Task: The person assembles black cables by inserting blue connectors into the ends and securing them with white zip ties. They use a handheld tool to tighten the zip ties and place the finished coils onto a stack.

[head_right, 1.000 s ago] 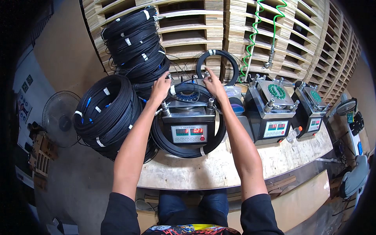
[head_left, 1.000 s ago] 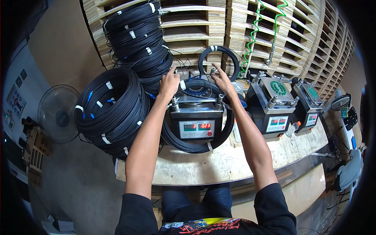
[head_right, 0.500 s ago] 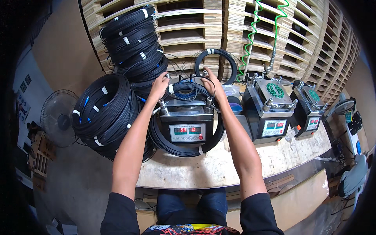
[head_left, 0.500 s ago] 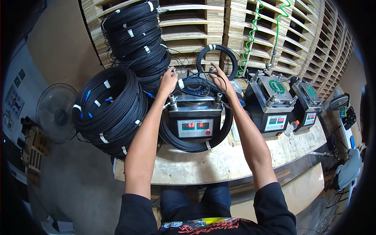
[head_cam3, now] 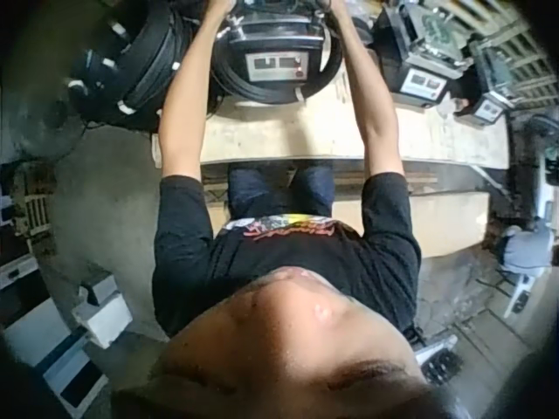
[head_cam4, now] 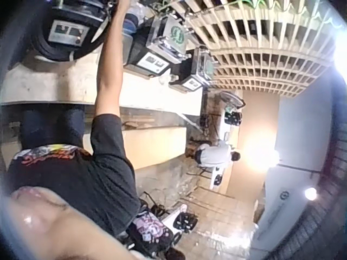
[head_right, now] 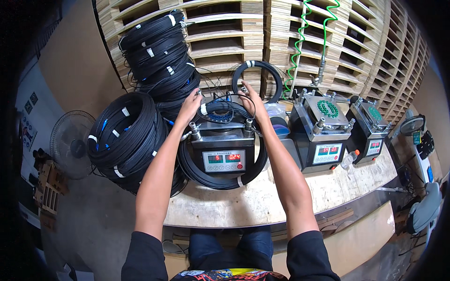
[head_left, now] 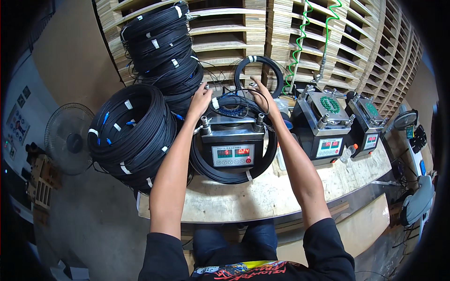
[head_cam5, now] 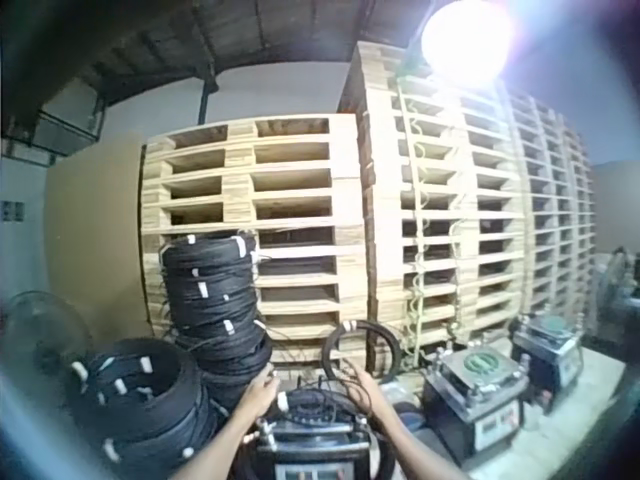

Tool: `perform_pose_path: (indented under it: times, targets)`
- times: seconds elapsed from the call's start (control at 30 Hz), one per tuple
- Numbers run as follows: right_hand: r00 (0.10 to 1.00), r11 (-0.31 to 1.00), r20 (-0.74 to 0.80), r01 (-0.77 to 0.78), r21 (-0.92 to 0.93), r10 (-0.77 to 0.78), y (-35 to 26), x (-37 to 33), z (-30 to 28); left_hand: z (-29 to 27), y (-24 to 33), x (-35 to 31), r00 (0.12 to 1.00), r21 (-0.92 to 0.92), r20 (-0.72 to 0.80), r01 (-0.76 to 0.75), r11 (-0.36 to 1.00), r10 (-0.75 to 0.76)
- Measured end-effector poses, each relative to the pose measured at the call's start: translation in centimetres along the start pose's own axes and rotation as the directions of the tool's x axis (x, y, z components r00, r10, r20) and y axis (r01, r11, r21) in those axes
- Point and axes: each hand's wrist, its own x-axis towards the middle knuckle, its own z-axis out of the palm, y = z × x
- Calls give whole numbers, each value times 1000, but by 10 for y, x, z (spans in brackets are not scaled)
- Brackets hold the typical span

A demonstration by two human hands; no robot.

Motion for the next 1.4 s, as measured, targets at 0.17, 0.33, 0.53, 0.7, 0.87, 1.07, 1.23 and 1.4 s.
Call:
perform_pose_path:
  times: [0.17, 0.33, 0.53, 0.7, 0.87, 1.07, 1.23, 1.4]
  targets:
    - [1000, 997, -31, 0, -82, -2, -2, -3, 1, -4, 10, -8, 999, 1, -6, -35, 999, 35]
    - [998, 1000, -65, -4, -21, 3, 0, 4, 2, -7, 21, -12, 1000, 24, -8, 5, 1000, -5]
    - [988, 984, -35, -147, 102, 152, -14, 0, -2, -8, 41, -21, 995, 14, 48, 87, 996, -87]
    - [982, 966, 23, -188, 180, 186, -35, -7, -4, -10, 32, -16, 995, -16, 93, 46, 999, -45]
    - [976, 964, -34, -207, 166, 216, -23, -4, -2, -5, 23, -9, 992, -74, 125, 21, 997, -11]
    - [992, 992, 0, -128, -3, 128, -7, -4, -3, -6, 20, -14, 998, -69, 53, 22, 997, -19]
    - [996, 998, -58, 63, -10, -64, 14, -2, -4, -3, 20, -11, 1000, -42, 5, 23, 999, -22]
    - [997, 998, -39, 66, 25, -65, 17, -3, -1, -4, 11, -9, 998, -57, -52, -41, 998, 38]
